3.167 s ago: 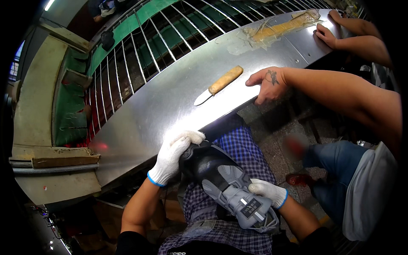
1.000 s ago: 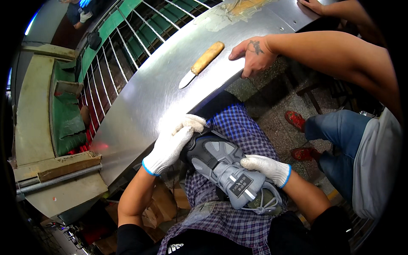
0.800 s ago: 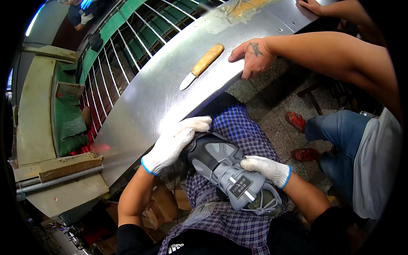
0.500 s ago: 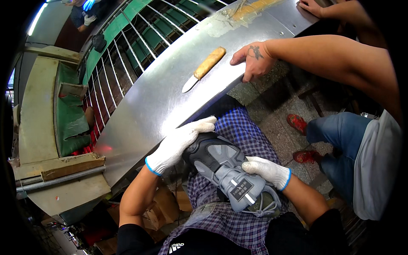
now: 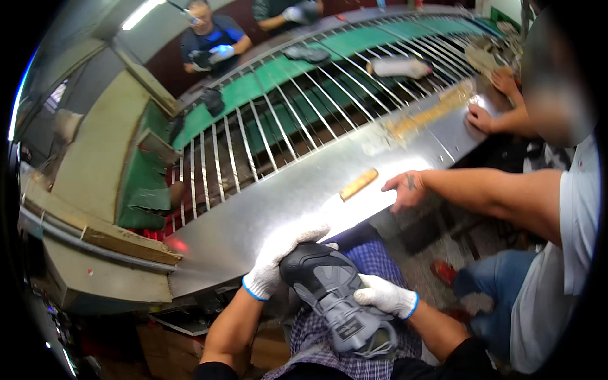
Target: The person holds a grey and black shoe and rubs a white cloth over the side and sole multiple times, then places a sticker on the tongue area and continues wiping before placing the shoe on a conveyor belt.
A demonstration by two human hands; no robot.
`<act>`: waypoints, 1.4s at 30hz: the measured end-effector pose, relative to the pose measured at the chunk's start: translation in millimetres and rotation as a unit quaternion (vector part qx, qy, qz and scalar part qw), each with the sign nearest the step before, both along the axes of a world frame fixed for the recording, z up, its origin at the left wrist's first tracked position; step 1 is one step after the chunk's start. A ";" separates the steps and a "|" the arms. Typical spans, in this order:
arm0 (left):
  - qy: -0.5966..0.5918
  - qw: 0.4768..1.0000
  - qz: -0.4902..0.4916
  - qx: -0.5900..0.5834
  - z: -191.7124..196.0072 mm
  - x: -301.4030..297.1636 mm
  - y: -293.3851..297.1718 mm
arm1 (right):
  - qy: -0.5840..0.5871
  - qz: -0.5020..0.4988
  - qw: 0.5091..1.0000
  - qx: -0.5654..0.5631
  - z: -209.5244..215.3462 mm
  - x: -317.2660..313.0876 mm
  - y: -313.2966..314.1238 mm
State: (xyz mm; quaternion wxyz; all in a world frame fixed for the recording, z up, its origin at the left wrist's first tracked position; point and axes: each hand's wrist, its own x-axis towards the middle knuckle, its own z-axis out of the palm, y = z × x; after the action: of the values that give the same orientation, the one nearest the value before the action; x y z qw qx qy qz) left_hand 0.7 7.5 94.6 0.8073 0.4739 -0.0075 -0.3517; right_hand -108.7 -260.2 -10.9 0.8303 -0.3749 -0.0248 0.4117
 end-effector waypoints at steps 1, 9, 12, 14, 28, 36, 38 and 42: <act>-0.033 0.999 -0.010 -0.034 5.8 7.3 13.2 | -0.036 -0.002 0.999 -0.001 8.9 16.0 12.7; -0.138 0.968 -0.015 0.209 10.8 23.5 83.8 | -0.149 0.022 0.978 -0.145 21.6 18.5 95.1; -0.026 0.986 0.034 0.161 -16.0 1.1 97.4 | -0.382 0.216 0.823 -0.362 50.5 68.5 46.1; -0.010 0.991 0.047 0.127 -28.3 -3.2 114.1 | -0.479 0.127 0.718 -0.489 65.6 108.0 34.6; -0.057 0.991 -0.025 0.120 -39.2 38.6 106.9 | -0.511 -0.079 0.464 -0.719 26.9 219.8 20.3; -0.113 0.967 -0.024 0.227 -15.8 27.8 119.4 | -0.413 -0.058 0.810 -0.412 89.6 73.2 34.7; -0.096 0.967 -0.023 0.236 1.4 27.4 109.7 | -0.197 0.101 0.903 -0.368 87.9 37.6 29.7; -0.113 0.955 -0.033 0.273 6.9 27.7 107.6 | -0.102 0.237 0.900 -0.352 46.7 3.6 22.2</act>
State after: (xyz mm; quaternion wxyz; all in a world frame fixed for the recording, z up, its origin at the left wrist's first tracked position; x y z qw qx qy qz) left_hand 28.5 115.1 101.6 0.6289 0.7125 -0.0183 -0.3107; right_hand -105.1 -238.0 35.8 0.5147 -0.6657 -0.0512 0.5378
